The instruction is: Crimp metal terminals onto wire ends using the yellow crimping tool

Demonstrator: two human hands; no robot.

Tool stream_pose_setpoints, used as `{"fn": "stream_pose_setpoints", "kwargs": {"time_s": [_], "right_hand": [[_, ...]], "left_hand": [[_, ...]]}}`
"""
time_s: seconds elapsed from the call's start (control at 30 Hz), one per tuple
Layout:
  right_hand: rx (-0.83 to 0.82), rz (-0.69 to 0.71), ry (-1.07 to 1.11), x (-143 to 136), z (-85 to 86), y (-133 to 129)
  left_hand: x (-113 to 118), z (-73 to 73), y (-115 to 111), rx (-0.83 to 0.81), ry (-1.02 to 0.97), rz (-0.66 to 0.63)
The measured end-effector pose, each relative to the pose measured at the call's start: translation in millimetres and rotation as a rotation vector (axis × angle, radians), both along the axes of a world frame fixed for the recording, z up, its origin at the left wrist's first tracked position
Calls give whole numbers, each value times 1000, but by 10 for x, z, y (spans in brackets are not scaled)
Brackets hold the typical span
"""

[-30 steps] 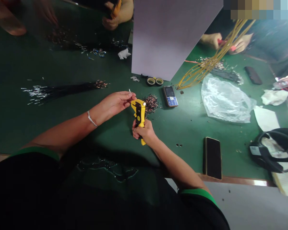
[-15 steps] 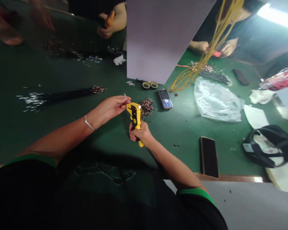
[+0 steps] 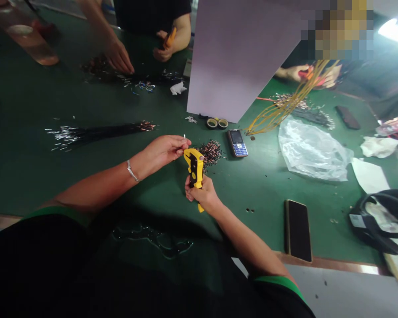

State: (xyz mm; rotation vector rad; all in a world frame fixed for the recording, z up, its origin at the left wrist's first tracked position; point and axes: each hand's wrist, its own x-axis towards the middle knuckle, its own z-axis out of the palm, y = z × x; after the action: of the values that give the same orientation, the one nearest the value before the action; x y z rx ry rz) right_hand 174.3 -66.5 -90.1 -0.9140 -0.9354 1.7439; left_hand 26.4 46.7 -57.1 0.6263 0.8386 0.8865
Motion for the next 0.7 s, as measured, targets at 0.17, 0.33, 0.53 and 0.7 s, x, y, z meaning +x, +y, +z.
{"fn": "stream_pose_setpoints", "kwargs": {"time_s": [0.17, 0.33, 0.53, 0.7], "right_hand": [[11, -14, -90, -25, -4, -49], [-2, -32, -150, -63, -5, -98], [-4, -16, -217, -75, 0, -139], [23, -33, -250, -88, 3, -168]], "left_hand": [[-15, 40, 12, 17, 31, -40], [-43, 89, 7, 28, 50, -67], [-34, 127, -27, 71, 112, -67], [-3, 70, -5, 74, 152, -44]]}}
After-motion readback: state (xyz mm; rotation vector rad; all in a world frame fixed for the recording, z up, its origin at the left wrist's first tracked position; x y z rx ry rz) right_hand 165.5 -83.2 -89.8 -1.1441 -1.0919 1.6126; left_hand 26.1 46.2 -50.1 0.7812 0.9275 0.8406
